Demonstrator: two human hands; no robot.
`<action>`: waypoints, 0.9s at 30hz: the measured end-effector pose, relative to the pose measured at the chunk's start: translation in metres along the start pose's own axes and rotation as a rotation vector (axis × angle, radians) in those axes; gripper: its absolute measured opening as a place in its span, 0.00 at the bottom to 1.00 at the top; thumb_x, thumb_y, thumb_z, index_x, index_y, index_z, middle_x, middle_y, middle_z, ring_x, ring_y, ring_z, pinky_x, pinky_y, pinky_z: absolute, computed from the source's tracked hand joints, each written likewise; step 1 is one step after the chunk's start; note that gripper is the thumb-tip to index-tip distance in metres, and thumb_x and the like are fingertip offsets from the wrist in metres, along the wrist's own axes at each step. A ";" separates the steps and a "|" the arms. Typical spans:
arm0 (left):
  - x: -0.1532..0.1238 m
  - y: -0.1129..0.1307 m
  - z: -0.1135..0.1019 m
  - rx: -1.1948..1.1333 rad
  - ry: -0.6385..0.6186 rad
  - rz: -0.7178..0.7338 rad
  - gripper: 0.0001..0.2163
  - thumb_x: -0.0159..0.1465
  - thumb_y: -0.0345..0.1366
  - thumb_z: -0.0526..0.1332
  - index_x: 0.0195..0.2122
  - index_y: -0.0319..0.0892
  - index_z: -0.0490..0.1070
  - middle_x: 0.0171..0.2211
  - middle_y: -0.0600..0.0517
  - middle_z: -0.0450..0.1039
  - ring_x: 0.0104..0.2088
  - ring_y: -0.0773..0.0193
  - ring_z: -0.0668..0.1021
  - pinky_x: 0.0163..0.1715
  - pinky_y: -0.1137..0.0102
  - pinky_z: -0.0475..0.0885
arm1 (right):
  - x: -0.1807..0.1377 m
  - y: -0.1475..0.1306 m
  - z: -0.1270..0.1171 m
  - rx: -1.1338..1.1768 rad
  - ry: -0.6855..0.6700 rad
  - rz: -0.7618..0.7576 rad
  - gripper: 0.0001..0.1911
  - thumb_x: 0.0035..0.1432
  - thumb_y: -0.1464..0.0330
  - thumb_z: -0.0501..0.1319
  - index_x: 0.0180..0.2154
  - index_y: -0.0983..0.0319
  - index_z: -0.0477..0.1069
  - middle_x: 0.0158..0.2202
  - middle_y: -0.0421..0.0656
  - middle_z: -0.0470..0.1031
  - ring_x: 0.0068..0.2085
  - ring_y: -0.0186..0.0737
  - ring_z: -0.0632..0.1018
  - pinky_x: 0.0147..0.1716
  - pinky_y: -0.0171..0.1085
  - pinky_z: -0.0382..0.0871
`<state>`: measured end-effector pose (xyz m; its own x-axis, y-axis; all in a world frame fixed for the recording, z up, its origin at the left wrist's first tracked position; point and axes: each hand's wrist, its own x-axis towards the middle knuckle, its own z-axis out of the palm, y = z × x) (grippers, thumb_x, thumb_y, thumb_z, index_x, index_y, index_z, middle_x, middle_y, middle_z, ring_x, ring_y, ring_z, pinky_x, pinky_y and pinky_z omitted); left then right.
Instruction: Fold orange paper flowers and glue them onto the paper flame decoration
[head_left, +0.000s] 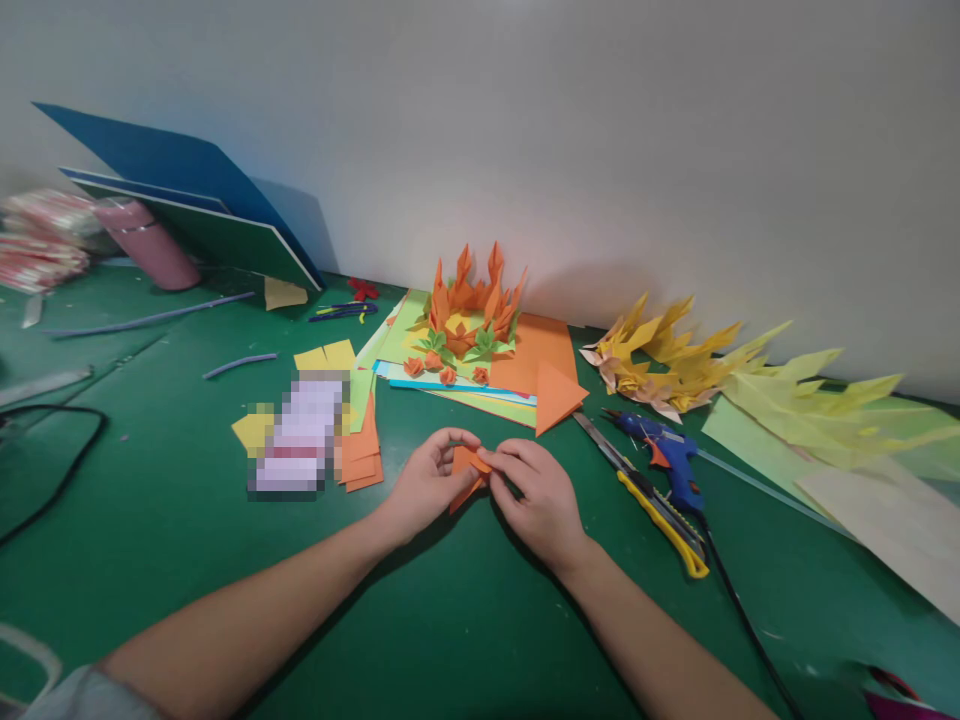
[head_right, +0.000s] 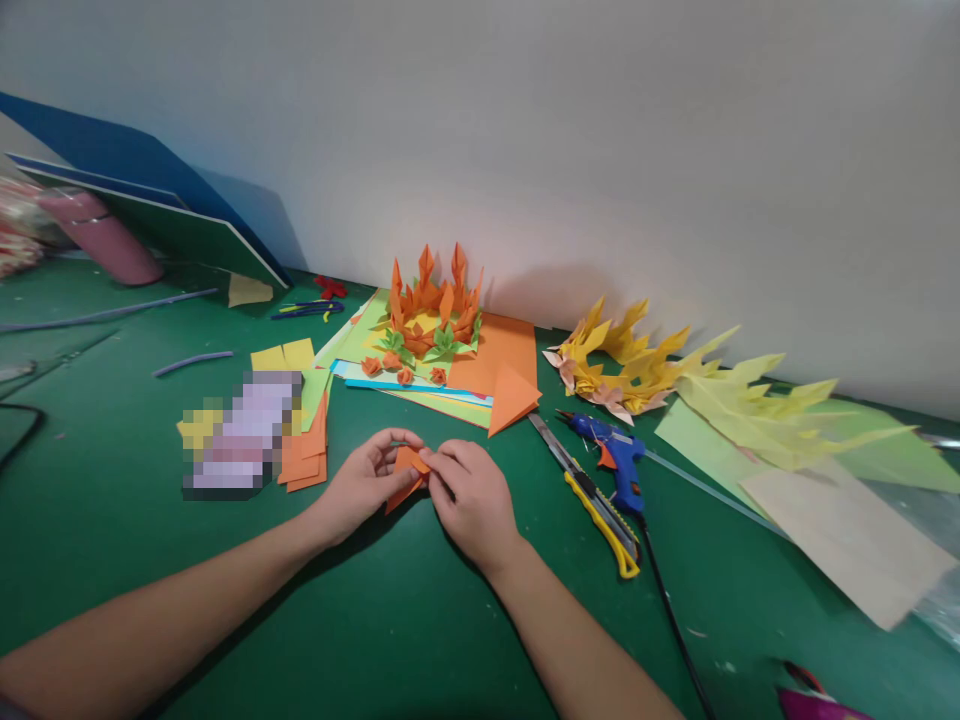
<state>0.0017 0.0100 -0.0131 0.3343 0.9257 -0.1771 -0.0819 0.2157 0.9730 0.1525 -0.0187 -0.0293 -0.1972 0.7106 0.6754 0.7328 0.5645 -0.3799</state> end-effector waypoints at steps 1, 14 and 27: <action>0.000 0.000 0.000 0.008 0.009 0.014 0.12 0.49 0.30 0.66 0.35 0.40 0.68 0.32 0.55 0.70 0.30 0.70 0.73 0.33 0.74 0.69 | 0.000 0.000 0.000 0.002 -0.004 -0.002 0.12 0.58 0.75 0.54 0.38 0.62 0.75 0.31 0.46 0.75 0.33 0.40 0.75 0.32 0.38 0.72; 0.001 0.003 -0.001 -0.060 0.017 -0.022 0.14 0.48 0.33 0.68 0.34 0.40 0.67 0.29 0.57 0.69 0.30 0.71 0.71 0.33 0.74 0.68 | -0.001 0.001 0.000 0.038 -0.008 -0.007 0.17 0.59 0.75 0.54 0.46 0.55 0.74 0.34 0.45 0.74 0.35 0.40 0.73 0.34 0.40 0.70; 0.003 0.002 -0.003 -0.149 -0.038 -0.077 0.19 0.44 0.33 0.72 0.35 0.40 0.66 0.24 0.59 0.71 0.25 0.72 0.74 0.29 0.75 0.68 | -0.001 0.003 0.000 0.130 -0.018 0.031 0.17 0.58 0.76 0.53 0.44 0.57 0.75 0.36 0.47 0.74 0.37 0.41 0.75 0.36 0.41 0.73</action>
<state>-0.0003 0.0144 -0.0119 0.3796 0.8929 -0.2421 -0.1920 0.3320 0.9235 0.1547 -0.0178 -0.0316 -0.1882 0.7350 0.6514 0.6485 0.5911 -0.4796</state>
